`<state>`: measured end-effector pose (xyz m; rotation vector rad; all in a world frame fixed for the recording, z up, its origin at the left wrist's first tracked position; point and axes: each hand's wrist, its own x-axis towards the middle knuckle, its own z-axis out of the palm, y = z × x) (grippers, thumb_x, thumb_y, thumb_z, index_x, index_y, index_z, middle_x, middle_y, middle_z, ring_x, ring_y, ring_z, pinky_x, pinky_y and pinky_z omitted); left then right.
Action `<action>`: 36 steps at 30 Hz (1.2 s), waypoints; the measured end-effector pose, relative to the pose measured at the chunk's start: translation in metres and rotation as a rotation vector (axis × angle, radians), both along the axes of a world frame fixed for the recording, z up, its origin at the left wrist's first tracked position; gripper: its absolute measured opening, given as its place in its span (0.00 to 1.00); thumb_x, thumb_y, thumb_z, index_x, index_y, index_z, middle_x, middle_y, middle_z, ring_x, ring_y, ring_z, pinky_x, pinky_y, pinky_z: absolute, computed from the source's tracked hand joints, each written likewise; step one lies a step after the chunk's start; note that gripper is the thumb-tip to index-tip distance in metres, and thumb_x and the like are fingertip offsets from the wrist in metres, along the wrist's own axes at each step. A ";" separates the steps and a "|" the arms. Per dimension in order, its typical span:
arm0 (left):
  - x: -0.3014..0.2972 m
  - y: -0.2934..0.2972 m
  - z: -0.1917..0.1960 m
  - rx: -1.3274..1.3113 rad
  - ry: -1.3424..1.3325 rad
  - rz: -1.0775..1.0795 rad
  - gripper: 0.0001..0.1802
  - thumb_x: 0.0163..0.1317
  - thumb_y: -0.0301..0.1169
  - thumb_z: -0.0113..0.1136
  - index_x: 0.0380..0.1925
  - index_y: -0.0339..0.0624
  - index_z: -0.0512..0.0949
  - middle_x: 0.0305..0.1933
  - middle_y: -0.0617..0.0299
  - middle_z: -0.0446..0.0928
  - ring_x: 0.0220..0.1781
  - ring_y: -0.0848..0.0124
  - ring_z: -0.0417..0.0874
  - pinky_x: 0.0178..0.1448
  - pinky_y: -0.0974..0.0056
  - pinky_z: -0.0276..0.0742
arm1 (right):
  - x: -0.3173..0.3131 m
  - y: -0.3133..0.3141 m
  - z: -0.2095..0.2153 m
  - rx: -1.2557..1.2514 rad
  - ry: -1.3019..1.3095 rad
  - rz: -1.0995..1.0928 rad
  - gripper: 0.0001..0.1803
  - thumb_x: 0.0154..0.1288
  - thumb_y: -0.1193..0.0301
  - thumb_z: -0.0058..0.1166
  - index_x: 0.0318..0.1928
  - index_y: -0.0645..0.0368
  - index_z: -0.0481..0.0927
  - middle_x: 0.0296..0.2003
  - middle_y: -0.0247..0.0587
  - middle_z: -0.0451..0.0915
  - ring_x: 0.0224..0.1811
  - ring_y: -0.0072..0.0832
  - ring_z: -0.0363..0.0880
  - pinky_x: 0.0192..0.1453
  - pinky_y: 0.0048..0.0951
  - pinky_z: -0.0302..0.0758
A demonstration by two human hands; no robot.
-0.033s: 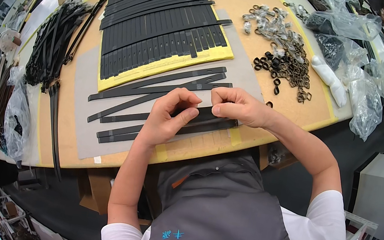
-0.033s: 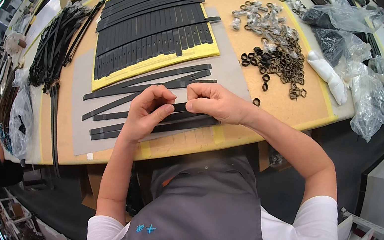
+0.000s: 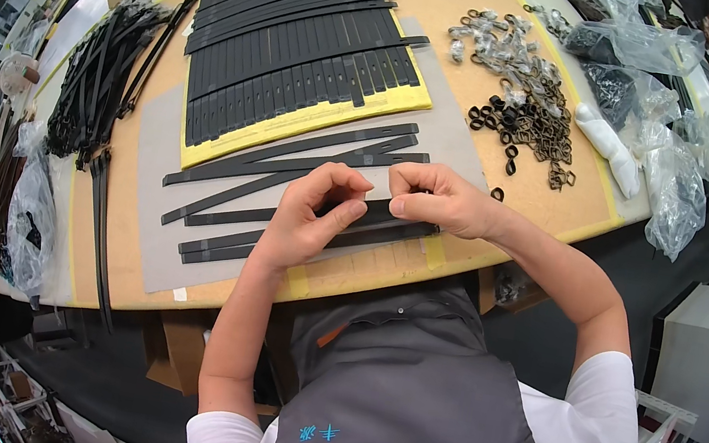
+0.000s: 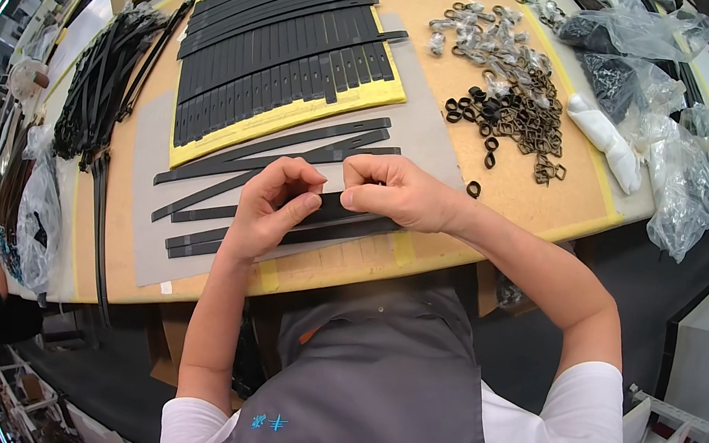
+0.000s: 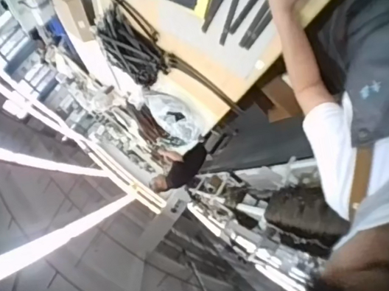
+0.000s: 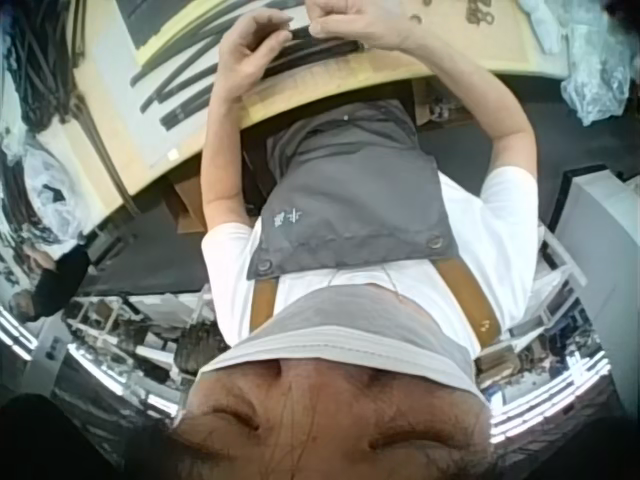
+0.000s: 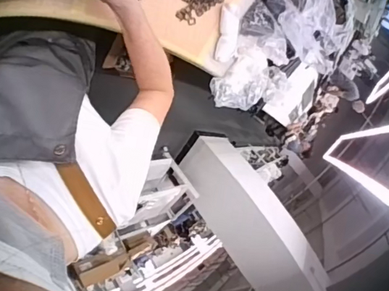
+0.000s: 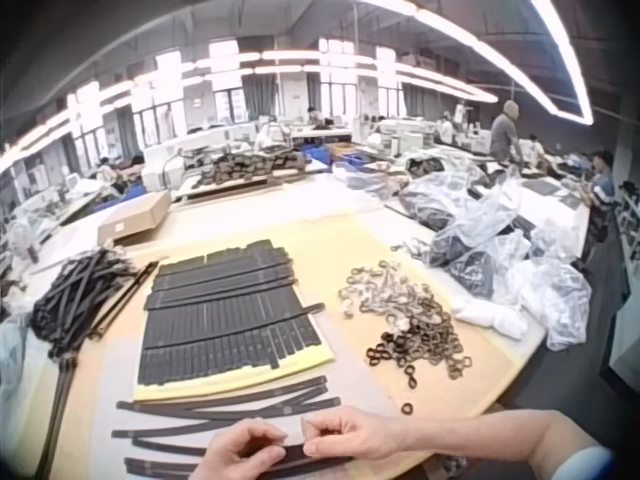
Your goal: The person assembles small black bags by attaching metal clasps to the ends of black fabric strips. They retrieve a bag of white cotton rolls from a box, place them on the table, and then proceed to attach the clasps to the fabric strips one by one.
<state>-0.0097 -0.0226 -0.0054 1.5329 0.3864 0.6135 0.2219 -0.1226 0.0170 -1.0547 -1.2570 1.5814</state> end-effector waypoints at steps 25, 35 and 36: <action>-0.028 -0.015 0.032 0.289 0.143 -0.126 0.09 0.61 0.26 0.65 0.24 0.34 0.77 0.20 0.64 0.73 0.22 0.78 0.70 0.26 0.67 0.62 | -0.048 -0.031 -0.002 -0.331 0.339 0.051 0.12 0.79 0.63 0.59 0.37 0.51 0.73 0.27 0.25 0.74 0.25 0.11 0.62 0.29 0.17 0.61; -0.021 0.005 0.009 0.611 0.232 0.169 0.06 0.67 0.23 0.68 0.42 0.35 0.80 0.36 0.56 0.80 0.34 0.64 0.83 0.39 0.63 0.79 | 0.010 0.009 0.001 0.078 -0.484 -0.240 0.15 0.73 0.61 0.69 0.41 0.62 0.84 0.31 0.31 0.83 0.35 0.17 0.79 0.40 0.23 0.76; -0.021 0.005 0.004 0.642 0.278 0.170 0.06 0.67 0.22 0.67 0.41 0.35 0.80 0.37 0.56 0.80 0.36 0.62 0.82 0.41 0.62 0.79 | 0.013 0.011 -0.002 0.086 -0.601 -0.260 0.15 0.72 0.61 0.69 0.41 0.61 0.85 0.31 0.32 0.83 0.36 0.21 0.81 0.42 0.26 0.77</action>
